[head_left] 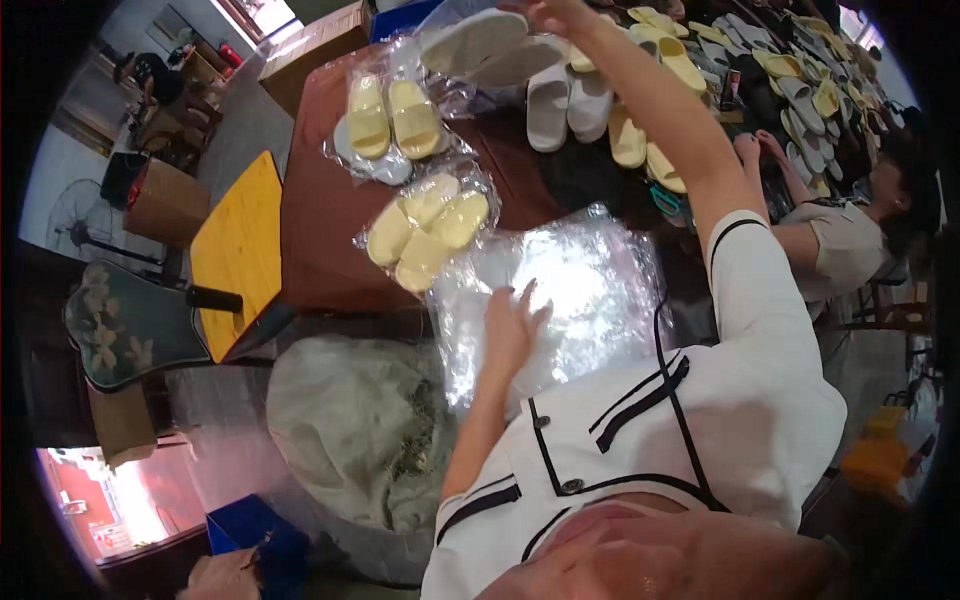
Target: The person removes slippers from a large sack onto a table by hand, then pairs and arranges the slippers onto sheets of plastic wrap.
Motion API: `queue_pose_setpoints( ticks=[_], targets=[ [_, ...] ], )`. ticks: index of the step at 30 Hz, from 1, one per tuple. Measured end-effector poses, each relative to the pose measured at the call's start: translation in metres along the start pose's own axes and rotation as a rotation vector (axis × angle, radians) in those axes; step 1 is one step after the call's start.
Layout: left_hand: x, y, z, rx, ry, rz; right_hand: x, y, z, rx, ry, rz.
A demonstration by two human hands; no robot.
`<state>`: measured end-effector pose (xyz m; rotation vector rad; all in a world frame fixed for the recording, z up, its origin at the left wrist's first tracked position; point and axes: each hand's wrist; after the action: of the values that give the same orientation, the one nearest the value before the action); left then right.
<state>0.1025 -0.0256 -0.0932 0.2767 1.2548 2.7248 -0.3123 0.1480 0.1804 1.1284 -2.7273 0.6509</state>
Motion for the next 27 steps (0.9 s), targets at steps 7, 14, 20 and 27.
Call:
queue_pose_setpoints(
  ticks=[7,14,20,27],
  targets=[
    [-0.011,0.054,0.001,-1.791,0.384,-0.091,-0.2,-0.073,-0.001,-0.266,0.184,-0.514],
    [-0.028,0.027,-0.017,-2.002,0.682,0.011,-0.427,-0.064,0.073,-0.188,-0.617,-0.222],
    [-0.03,0.008,-0.003,-1.536,0.683,-0.101,-0.495,-0.069,0.088,-0.352,-0.589,0.243],
    [-0.028,0.0,0.027,-1.392,0.543,-0.154,-0.491,-0.053,0.103,-1.25,-0.375,0.331]
  ],
)
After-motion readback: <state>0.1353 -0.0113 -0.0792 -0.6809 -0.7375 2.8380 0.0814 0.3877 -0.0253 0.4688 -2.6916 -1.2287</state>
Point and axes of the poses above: each hand's wrist, its own x-axis towards the middle knuckle, its own y-axis out of the back of the hand, z = x × y, and after that the axes turned 5 degrees about -z, right-handed
